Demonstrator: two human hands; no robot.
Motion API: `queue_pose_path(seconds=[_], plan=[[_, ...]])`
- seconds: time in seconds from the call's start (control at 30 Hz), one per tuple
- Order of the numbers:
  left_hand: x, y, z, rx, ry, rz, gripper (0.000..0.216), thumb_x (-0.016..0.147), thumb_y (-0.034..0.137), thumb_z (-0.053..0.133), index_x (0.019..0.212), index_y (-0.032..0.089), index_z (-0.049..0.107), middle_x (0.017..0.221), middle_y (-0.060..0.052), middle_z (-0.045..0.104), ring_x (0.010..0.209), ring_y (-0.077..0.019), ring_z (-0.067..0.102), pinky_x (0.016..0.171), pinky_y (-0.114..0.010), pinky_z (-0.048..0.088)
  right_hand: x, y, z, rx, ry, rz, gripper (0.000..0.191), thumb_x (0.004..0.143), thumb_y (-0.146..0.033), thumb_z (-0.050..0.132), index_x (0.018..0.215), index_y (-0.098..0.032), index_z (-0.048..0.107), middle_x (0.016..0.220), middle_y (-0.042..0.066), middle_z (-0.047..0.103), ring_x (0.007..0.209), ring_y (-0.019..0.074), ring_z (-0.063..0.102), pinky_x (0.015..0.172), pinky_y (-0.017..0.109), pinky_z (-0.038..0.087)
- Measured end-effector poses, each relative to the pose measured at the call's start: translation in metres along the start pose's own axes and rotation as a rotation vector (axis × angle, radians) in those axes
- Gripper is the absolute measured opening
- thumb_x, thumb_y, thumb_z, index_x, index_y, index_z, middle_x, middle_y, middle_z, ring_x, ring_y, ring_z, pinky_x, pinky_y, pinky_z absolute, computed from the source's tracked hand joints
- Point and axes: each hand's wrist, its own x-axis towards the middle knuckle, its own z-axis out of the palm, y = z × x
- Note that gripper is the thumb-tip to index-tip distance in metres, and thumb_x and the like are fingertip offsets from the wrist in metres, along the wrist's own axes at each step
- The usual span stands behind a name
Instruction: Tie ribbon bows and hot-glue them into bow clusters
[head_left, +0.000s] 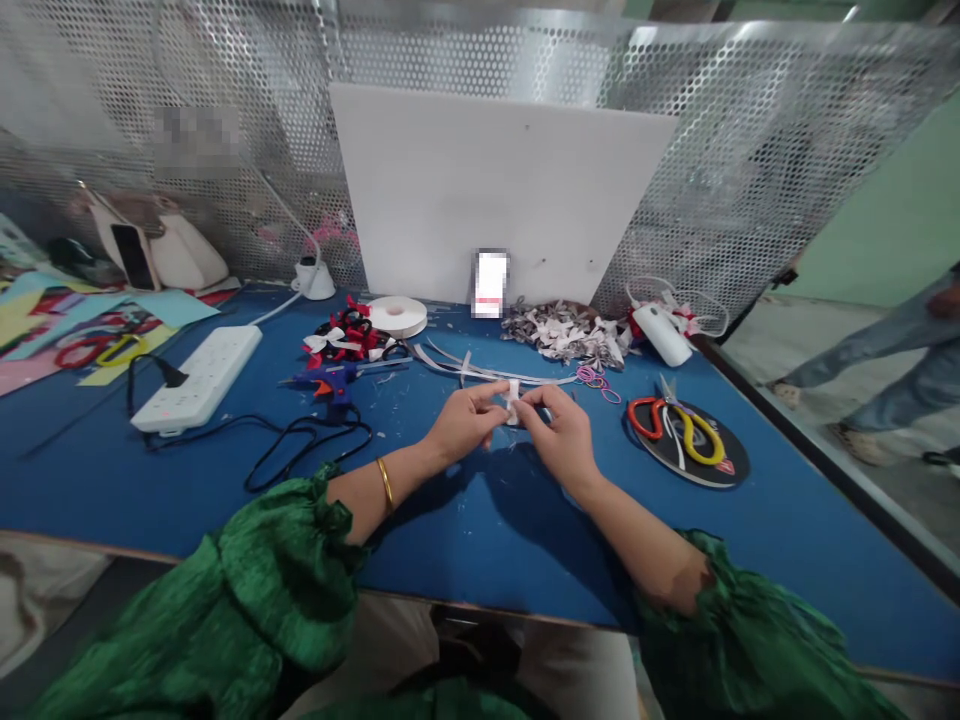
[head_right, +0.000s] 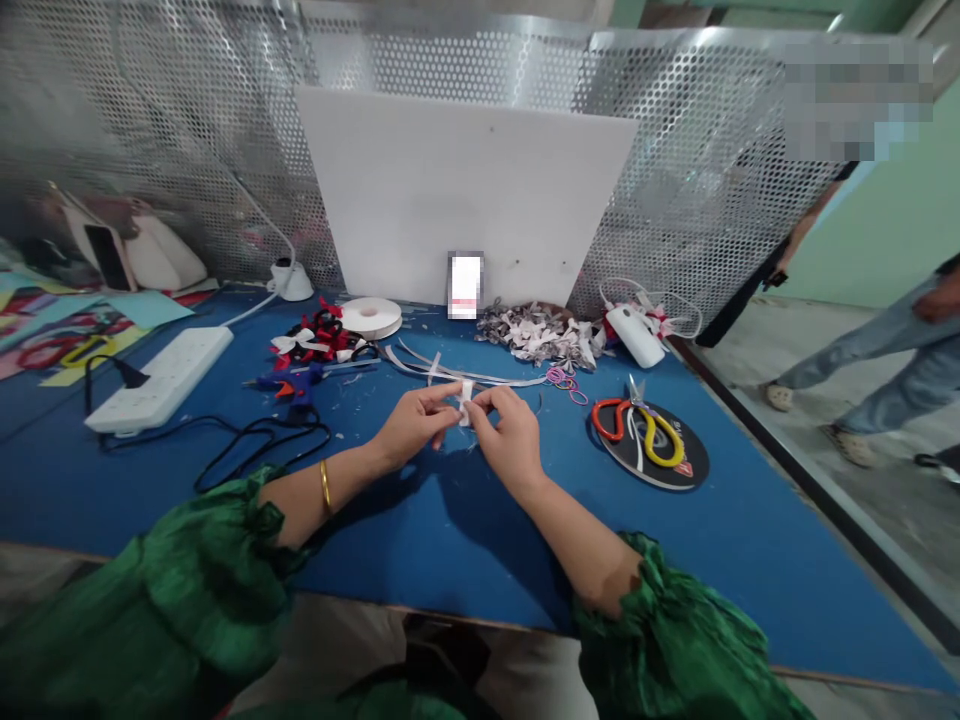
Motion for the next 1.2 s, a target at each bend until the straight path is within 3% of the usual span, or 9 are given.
queue_pose_path(seconds=[0.23, 0.33, 0.43, 0.57, 0.73, 0.93, 1.07, 1.17, 1.2], plan=[[0.007, -0.001, -0.003, -0.207, 0.087, -0.078, 0.065, 0.068, 0.024, 0.069, 0.13, 0.009, 0.06, 0.067, -0.001, 0.065, 0.045, -0.0065, 0.047, 0.04, -0.019, 0.032, -0.005, -0.008, -0.005, 0.11, -0.019, -0.087, 0.008, 0.089, -0.025, 0.054, 0.086, -0.022, 0.06, 0.084, 0.004, 0.066, 0.081, 0.0194, 0.059, 0.077, 0.034, 0.045], [0.006, 0.0, -0.004, -0.231, 0.063, -0.062, 0.065, 0.069, 0.024, 0.069, 0.131, 0.01, 0.059, 0.07, -0.002, 0.067, 0.045, -0.0057, 0.044, 0.041, -0.019, 0.032, -0.008, -0.01, -0.005, 0.22, -0.107, -0.049, 0.011, 0.09, -0.028, 0.051, 0.095, -0.022, 0.059, 0.07, 0.0, 0.062, 0.067, 0.0168, 0.057, 0.07, 0.032, 0.045], [0.004, 0.001, -0.002, -0.175, 0.041, -0.028, 0.062, 0.073, 0.026, 0.067, 0.132, 0.012, 0.059, 0.058, 0.002, 0.062, 0.041, -0.0054, 0.041, 0.042, -0.019, 0.032, -0.007, -0.009, -0.004, 0.261, -0.02, 0.055, 0.016, 0.091, -0.033, 0.052, 0.101, -0.022, 0.057, 0.061, -0.004, 0.056, 0.056, 0.014, 0.052, 0.062, 0.029, 0.043], [0.0, 0.001, 0.0, -0.05, -0.019, -0.009, 0.059, 0.076, 0.026, 0.066, 0.132, 0.01, 0.059, 0.045, 0.007, 0.049, 0.036, -0.0065, 0.041, 0.042, -0.02, 0.03, 0.001, -0.003, 0.001, 0.298, 0.0, 0.233, 0.02, 0.08, -0.04, 0.066, 0.079, -0.021, 0.059, 0.063, -0.003, 0.055, 0.059, 0.0141, 0.052, 0.059, 0.028, 0.041], [0.001, 0.002, -0.001, -0.1, 0.007, -0.03, 0.058, 0.075, 0.027, 0.067, 0.132, 0.014, 0.06, 0.061, 0.001, 0.065, 0.038, -0.0055, 0.042, 0.04, -0.02, 0.03, 0.006, 0.007, 0.004, 0.41, 0.021, 0.335, 0.026, 0.079, -0.04, 0.062, 0.064, -0.019, 0.054, 0.059, -0.003, 0.051, 0.057, 0.0123, 0.045, 0.058, 0.026, 0.036], [0.003, 0.007, -0.005, -0.164, 0.073, -0.024, 0.067, 0.077, 0.027, 0.067, 0.14, 0.014, 0.05, 0.084, -0.007, 0.075, 0.036, -0.0017, 0.04, 0.059, -0.025, 0.047, 0.006, 0.007, -0.002, 0.036, -0.132, 0.408, 0.046, 0.085, -0.05, 0.052, 0.051, -0.02, 0.046, 0.047, -0.005, 0.034, 0.048, 0.0103, 0.033, 0.049, 0.026, 0.021], [0.0, 0.008, -0.004, -0.155, 0.02, -0.014, 0.068, 0.077, 0.027, 0.068, 0.141, 0.014, 0.049, 0.083, -0.007, 0.076, 0.036, -0.0022, 0.041, 0.064, -0.027, 0.048, 0.007, 0.003, -0.007, -0.006, 0.059, 0.275, 0.047, 0.089, -0.05, 0.049, 0.054, -0.02, 0.044, 0.05, -0.004, 0.036, 0.051, 0.0109, 0.036, 0.051, 0.025, 0.028], [-0.003, 0.01, -0.002, -0.17, -0.026, -0.043, 0.069, 0.077, 0.026, 0.068, 0.141, 0.014, 0.049, 0.083, -0.009, 0.076, 0.038, -0.0035, 0.043, 0.056, -0.024, 0.044, 0.009, 0.005, -0.008, 0.061, 0.172, 0.09, 0.016, 0.084, -0.035, 0.061, 0.085, -0.019, 0.063, 0.078, 0.001, 0.06, 0.075, 0.0154, 0.056, 0.072, 0.027, 0.044], [-0.004, 0.01, -0.001, -0.175, -0.04, -0.05, 0.069, 0.076, 0.025, 0.067, 0.142, 0.014, 0.048, 0.083, -0.009, 0.076, 0.039, -0.004, 0.044, 0.053, -0.023, 0.042, 0.01, 0.007, -0.008, 0.104, 0.141, 0.059, 0.021, 0.082, -0.03, 0.063, 0.1, -0.02, 0.064, 0.093, 0.004, 0.065, 0.088, 0.0173, 0.059, 0.082, 0.03, 0.045]])
